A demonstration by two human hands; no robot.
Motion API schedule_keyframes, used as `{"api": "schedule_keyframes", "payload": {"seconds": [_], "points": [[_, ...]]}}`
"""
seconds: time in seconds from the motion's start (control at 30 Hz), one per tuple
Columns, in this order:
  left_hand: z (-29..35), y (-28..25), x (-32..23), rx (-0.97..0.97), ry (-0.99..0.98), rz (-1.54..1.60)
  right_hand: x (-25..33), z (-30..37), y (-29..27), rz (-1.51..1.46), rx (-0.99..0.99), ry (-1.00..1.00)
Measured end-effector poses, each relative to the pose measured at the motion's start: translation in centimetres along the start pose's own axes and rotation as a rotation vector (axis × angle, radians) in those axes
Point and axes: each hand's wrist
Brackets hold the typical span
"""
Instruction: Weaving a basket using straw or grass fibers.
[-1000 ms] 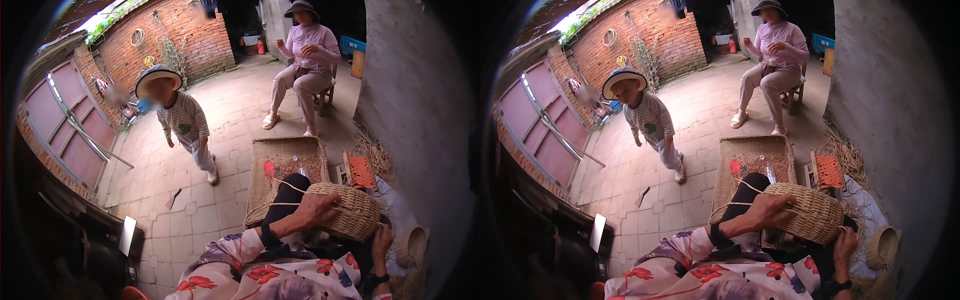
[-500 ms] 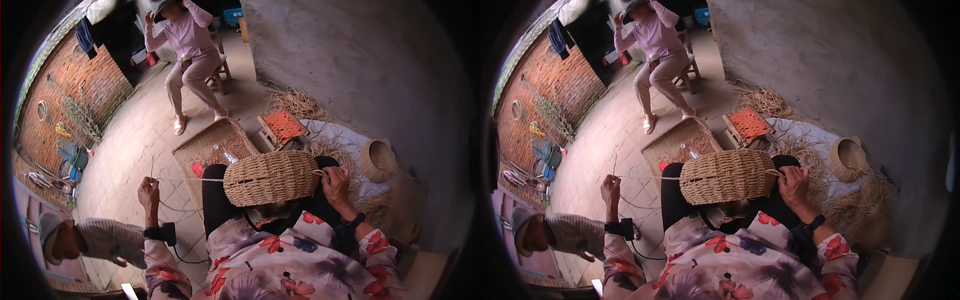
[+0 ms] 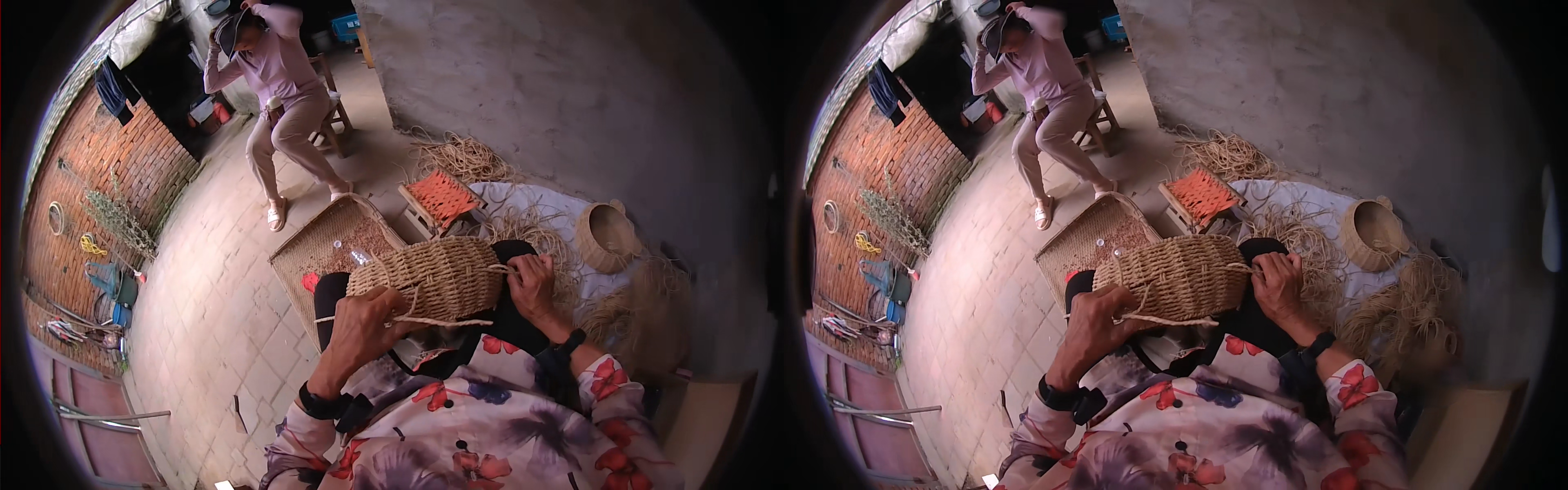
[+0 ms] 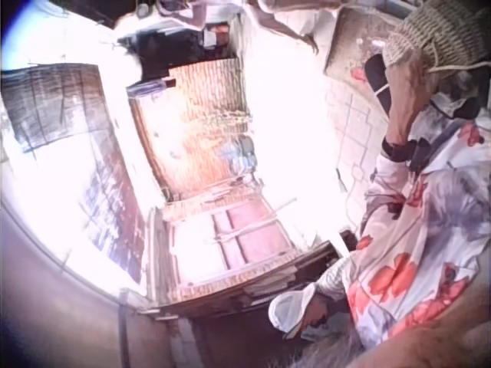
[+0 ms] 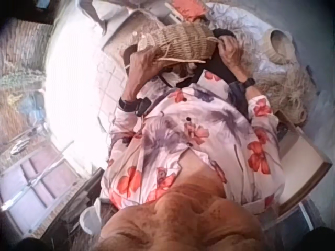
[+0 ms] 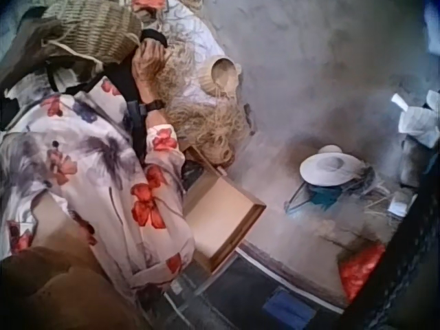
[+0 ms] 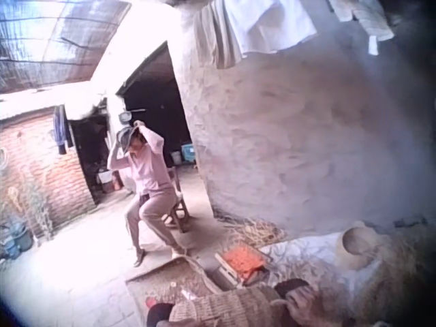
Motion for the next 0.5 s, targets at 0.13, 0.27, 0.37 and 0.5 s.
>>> {"api": "schedule_keyframes", "payload": {"seconds": [0.13, 0.27, 0.37, 0.5], "points": [[4.1, -0.9, 4.4, -0.062, -0.331, 0.688, -0.1, -0.1, -0.1, 0.042, -0.022, 0.011], [11.9, -7.4, 16.5, -0.628, -0.693, 0.575, -0.4, 0.2, -0.1, 0.033, -0.105, 0.040], [20.8, -13.0, 25.0, -0.801, -1.035, -0.041, -0.7, 0.3, -0.1, -0.005, -0.088, 0.060], [24.7, -12.1, 27.3, -0.412, -0.989, -0.306, 0.0, -0.7, -0.6, -0.108, -0.062, 0.017]]}}
Point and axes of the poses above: each hand's wrist, its own z-axis away from the middle knuckle, its own y-axis out of the palm, x = y × z, and after that the axes turned 9 degrees about -z, right-handed
